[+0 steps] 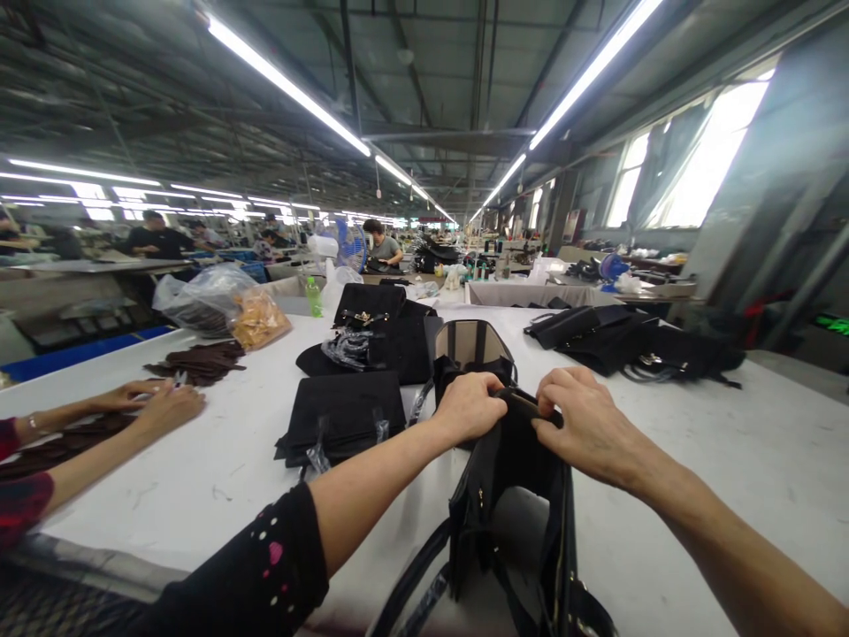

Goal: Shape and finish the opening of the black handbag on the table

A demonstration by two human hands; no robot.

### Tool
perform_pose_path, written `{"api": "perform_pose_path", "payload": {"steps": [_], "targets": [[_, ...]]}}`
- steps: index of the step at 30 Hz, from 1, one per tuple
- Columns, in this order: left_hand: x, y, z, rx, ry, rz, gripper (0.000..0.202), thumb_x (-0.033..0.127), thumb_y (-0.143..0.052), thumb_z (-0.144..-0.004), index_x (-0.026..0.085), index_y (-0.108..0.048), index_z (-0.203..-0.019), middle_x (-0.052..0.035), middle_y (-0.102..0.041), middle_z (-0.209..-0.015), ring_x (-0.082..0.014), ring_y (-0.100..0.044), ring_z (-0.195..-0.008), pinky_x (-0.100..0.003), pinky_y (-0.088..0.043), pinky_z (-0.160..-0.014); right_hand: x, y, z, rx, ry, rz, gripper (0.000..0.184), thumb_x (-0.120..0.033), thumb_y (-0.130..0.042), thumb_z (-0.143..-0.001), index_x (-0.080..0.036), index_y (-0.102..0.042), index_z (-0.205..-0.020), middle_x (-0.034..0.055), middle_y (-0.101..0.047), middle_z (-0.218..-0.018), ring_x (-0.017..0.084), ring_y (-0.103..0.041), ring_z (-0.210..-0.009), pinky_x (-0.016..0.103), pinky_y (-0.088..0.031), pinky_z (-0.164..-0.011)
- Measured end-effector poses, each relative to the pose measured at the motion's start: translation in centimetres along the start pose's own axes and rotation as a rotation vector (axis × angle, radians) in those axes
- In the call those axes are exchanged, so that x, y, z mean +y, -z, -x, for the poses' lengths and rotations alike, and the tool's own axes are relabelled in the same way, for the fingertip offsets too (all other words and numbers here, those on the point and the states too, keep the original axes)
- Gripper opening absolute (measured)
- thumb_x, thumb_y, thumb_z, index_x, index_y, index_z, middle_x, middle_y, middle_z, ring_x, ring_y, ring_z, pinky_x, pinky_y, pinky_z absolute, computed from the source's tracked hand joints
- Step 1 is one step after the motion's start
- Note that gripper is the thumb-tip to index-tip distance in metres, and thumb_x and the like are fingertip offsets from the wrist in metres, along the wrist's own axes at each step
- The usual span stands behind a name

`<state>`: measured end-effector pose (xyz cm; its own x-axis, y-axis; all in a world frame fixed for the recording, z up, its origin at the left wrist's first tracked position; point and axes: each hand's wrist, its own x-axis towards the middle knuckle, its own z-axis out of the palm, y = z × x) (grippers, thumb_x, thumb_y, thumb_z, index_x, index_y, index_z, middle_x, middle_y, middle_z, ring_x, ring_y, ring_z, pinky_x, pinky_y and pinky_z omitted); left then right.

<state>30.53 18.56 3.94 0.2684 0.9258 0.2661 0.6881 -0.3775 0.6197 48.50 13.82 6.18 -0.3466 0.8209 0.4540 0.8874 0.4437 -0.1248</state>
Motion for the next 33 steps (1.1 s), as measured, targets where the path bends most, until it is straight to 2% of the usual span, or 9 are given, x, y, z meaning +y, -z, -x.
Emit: {"api": "perform_pose_path", "payload": {"steps": [4, 10, 23, 29, 33], "targets": [[0.0, 0.1, 0.0, 0.01, 0.009, 0.0, 0.026, 0.022, -0.056, -0.063, 0.022, -0.072, -0.083, -0.0002, -0.065, -0.071, -0.0162, -0.055, -0.068, -0.025, -0.038, -0.061, -0.5, -0.2, -0.2, 0.026, 0.002, -0.013, 0.024, -0.035, -0.066, -0.075, -0.021, -0.052, -0.062, 0.0062, -0.06, -0.087, 0.027, -0.046, -0.096, 0.041, -0.038, -0.085], [0.1, 0.0, 0.1, 0.01, 0.023, 0.008, 0.025, 0.023, -0.056, -0.063, 0.023, -0.072, -0.082, -0.0002, -0.065, -0.071, -0.0162, -0.055, -0.068, -0.025, -0.038, -0.06, -0.6, -0.6, -0.9, 0.003, -0.018, 0.032, 0.016, -0.024, -0.07, -0.071, -0.021, -0.055, -0.07, 0.0055, -0.059, -0.086, 0.027, -0.046, -0.097, 0.038, -0.039, -0.082], [0.3, -0.1, 0.2, 0.004, 0.021, 0.01, 0.027, 0.026, -0.056, -0.064, 0.025, -0.073, -0.085, 0.0005, -0.065, -0.07, -0.0161, -0.055, -0.067, -0.025, -0.037, -0.058, 0.0, -1.1, -1.9, -0.016, -0.063, 0.06, 0.013, -0.022, -0.068, -0.073, -0.021, -0.057, -0.079, 0.0055, -0.061, -0.091, 0.027, -0.048, -0.099, 0.036, -0.039, -0.083], [0.3, 0.0, -0.7, -0.073, 0.007, 0.065, 0.027, 0.024, -0.056, -0.062, 0.021, -0.072, -0.083, -0.001, -0.069, -0.076, -0.0166, -0.059, -0.07, -0.024, -0.04, -0.057, 0.4, -1.3, -2.4, -0.081, -0.182, -0.017, 0.012, -0.023, -0.062, -0.076, -0.021, -0.052, -0.082, 0.0046, -0.064, -0.088, 0.023, -0.057, -0.085, 0.032, -0.038, -0.069], [0.6, 0.3, -1.1, -0.132, -0.005, 0.072, 0.028, 0.027, -0.057, -0.064, 0.02, -0.074, -0.086, -0.0021, -0.071, -0.078, -0.0173, -0.061, -0.071, -0.024, -0.043, -0.058, 0.8, -1.3, -2.5, -0.111, -0.243, -0.078, 0.011, -0.023, -0.06, -0.076, -0.023, -0.051, -0.083, 0.0036, -0.067, -0.087, 0.022, -0.059, -0.082, 0.029, -0.035, -0.065]]}}
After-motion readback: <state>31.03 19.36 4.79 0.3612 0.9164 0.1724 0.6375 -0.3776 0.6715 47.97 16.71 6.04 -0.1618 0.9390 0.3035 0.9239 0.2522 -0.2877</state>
